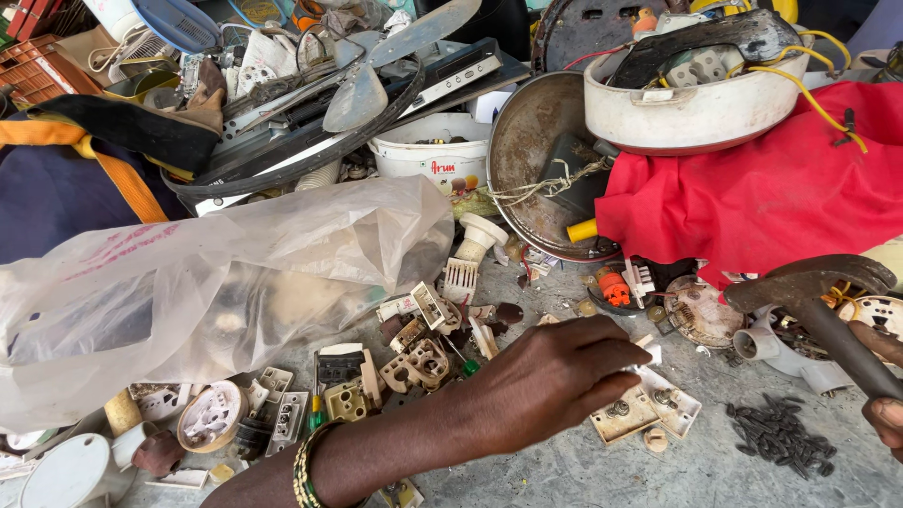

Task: The person disassembles old electrical switches and sockets using a hammer, pliers, and a screwdriver to separate plastic housings from metal components.

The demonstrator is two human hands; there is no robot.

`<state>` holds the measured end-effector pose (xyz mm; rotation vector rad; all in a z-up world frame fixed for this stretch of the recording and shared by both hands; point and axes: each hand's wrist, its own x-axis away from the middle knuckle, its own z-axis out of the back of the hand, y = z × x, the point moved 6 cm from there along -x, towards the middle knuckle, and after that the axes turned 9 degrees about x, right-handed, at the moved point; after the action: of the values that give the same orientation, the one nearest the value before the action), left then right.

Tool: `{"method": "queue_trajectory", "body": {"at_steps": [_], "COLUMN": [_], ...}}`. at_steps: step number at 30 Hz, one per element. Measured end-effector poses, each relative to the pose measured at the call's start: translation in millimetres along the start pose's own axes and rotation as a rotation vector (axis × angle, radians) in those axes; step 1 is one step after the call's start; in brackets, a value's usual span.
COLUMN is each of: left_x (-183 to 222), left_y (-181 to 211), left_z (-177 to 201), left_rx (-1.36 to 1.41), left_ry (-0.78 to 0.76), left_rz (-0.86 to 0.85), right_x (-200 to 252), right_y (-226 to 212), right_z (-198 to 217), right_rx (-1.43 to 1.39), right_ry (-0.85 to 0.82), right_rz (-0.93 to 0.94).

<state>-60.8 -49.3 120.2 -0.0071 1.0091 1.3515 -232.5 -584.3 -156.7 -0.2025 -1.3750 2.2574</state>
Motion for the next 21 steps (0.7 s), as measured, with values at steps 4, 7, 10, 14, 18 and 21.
{"method": "queue_trajectory", "body": {"at_steps": [4, 7, 10, 14, 18, 21], "left_x": [6, 9, 11, 11, 11, 8], "left_y": [29, 48, 62, 76, 61, 36], "left_z": [6, 7, 9, 10, 8, -1], "left_rx": [0.087, 0.077, 0.088, 0.058, 0.558, 1.306], "left_ry": [0.008, 0.019, 0.029, 0.008, 0.067, 0.029], "left_rz": [-0.022, -0.082, -0.116, -0.19, 0.16, 0.452], "right_x": [4, 7, 16, 37, 48, 49], "right_y": [0, -14, -37, -74, -97, -97], "right_z": [-2, -6, -14, -21, -27, -28], "right_rx": [-0.005, 0.003, -0.002, 0.043, 0.075, 0.062], "right_ry": [0.006, 0.008, -0.001, 0.051, 0.057, 0.041], "right_rz": [0.025, 0.061, 0.02, 0.004, 0.042, 0.04]}}
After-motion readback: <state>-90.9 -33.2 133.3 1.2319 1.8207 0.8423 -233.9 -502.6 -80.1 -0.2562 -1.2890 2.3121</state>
